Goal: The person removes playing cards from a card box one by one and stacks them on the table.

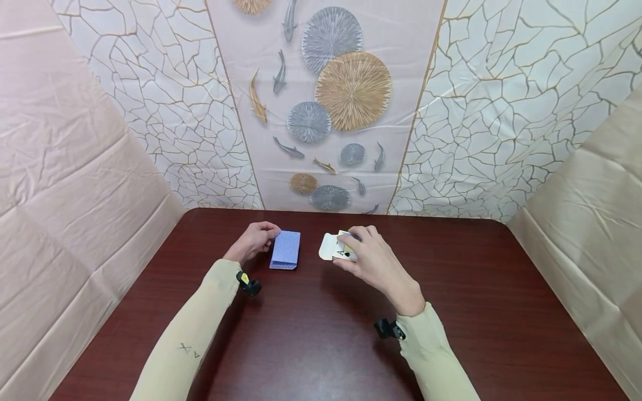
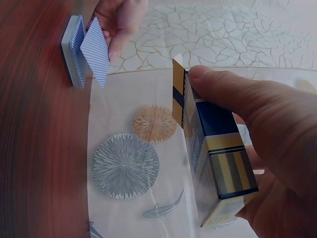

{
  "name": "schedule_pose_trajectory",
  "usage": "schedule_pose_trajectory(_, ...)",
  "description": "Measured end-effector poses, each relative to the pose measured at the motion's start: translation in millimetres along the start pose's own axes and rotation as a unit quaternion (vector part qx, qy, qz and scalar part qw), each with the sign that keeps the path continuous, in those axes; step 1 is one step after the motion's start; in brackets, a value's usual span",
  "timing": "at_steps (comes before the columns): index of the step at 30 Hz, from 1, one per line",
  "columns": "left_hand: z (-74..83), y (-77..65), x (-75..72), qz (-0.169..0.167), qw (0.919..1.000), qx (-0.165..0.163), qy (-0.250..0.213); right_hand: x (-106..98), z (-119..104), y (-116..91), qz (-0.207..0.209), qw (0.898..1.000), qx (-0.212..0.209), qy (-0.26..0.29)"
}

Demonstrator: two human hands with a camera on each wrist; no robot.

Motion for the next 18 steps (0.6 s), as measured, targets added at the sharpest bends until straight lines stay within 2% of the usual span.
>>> schedule_pose_trajectory(11, -6.4, 2.2, -0.7, -0.002, 0.9997, 0.000, 0.026, -0.8, 0.7, 0.0, -0.002, 1.000, 0.002, 0.004)
schedule_pose_trajectory(18, -8.0, -0.2, -1.3, 0.023, 0.9975, 0.014, 0.066, -0.6, 0.7, -0.1, 0.000, 1.000, 0.001, 0.003)
Point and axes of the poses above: each hand's wrist, its own y-axis towards the middle knuckle, its own x-axis out of the palm, z = x × y, the point moved 6 cm from there along y, towards the middle knuckle, and after that the axes turned 1 degree about y, right-handed, at the moved point
